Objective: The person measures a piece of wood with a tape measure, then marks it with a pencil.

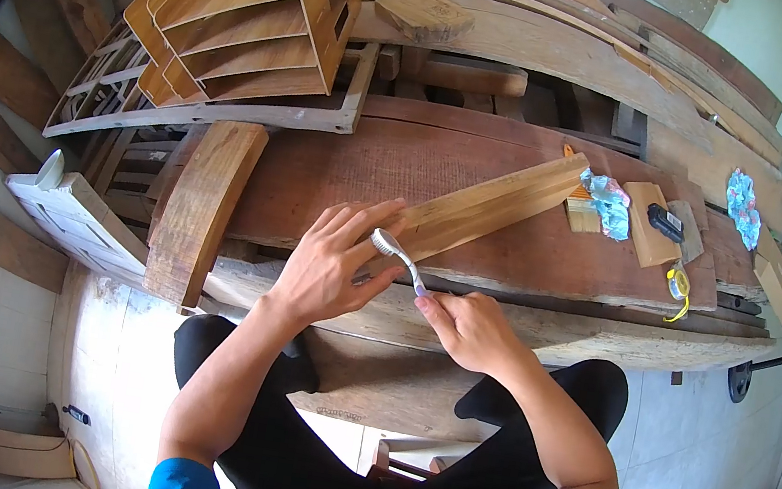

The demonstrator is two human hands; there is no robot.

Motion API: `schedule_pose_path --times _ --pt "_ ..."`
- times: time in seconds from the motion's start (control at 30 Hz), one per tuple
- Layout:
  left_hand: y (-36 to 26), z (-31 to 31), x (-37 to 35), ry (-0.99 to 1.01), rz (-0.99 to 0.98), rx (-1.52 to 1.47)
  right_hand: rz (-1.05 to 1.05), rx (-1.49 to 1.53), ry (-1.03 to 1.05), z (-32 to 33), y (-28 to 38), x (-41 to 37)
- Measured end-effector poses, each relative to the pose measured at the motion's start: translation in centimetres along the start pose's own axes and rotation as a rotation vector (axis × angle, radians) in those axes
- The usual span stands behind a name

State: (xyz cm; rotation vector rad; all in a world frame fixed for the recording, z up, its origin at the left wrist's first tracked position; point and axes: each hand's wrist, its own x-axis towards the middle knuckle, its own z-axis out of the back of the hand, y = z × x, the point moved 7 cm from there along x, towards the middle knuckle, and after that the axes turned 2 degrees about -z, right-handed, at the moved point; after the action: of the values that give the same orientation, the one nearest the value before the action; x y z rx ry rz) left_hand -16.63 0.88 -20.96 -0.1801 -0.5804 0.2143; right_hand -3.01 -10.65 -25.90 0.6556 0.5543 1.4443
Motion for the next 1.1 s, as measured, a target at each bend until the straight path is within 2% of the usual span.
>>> schedule_pose_path --times 0.07,0.17,0.37,0.47,0.57,0.6,0.67,0.77,0.8,0.87,0.93,0.97,1.0,1.07,1.1 --pt "-0.2 0.1 0.1 -0.002 -0.01 0.005 0.061 -0.073 -0.038 -0.4 0.0 0.0" --pt "-0.6 0.6 0.2 -0.026 -0.01 -0.009 0.047 -0.083 -0.004 -1.5 -0.1 0.0" --pt "-0.4 1.1 0.3 -0.029 0.022 -0.046 0.136 -0.055 -0.105 -1.7 -0.3 0.1" --pt "0.6 0.8 0.0 0.042 0.045 -0.044 -0.19 -0.092 -0.084 1.8 -1.5 0.3" --pt "1.4 1.1 -0.3 0.016 0.096 -0.063 -0.331 -0.082 -0.321 6.1 -4.5 0.2" --pt "1.7 1.1 -0.4 0.027 0.129 -0.094 -0.284 -0.146 -0.416 7.1 -4.8 0.3" --pt "2.2 1.0 -0.7 0.046 0.195 -0.159 -0.256 -0.21 -0.4 6.9 -5.0 -0.2" --pt "2.2 1.1 -0.5 0.014 0.18 -0.171 -0.134 -0.209 -0.189 1.9 -1.1 -0.4" --pt "2.4 1.1 -0.5 0.024 0.21 -0.179 -0.03 -0.216 -0.218 0.7 0.5 -0.7" --pt "2.5 1.2 -0.6 0.052 0.268 -0.191 -0.138 -0.259 -0.172 1.5 0.1 -0.5" --pt "2.4 1.0 -0.6 0.059 0.248 -0.176 -0.178 -0.347 -0.376 4.9 -2.9 -0.3" --pt "2.4 1.0 -0.6 0.054 0.24 -0.167 -0.26 -0.385 -0.396 6.9 -3.8 -0.2" --pt "2.2 1.1 -0.7 0.034 0.214 -0.149 -0.183 -0.507 -0.53 8.2 -3.2 -0.2" --pt "1.7 1.0 -0.5 -0.003 0.157 -0.115 -0.241 -0.335 -0.401 6.7 -3.5 -0.6" --pt "1.6 1.0 -0.3 -0.014 0.147 -0.111 -0.194 -0.344 -0.373 4.8 -2.8 -0.7"
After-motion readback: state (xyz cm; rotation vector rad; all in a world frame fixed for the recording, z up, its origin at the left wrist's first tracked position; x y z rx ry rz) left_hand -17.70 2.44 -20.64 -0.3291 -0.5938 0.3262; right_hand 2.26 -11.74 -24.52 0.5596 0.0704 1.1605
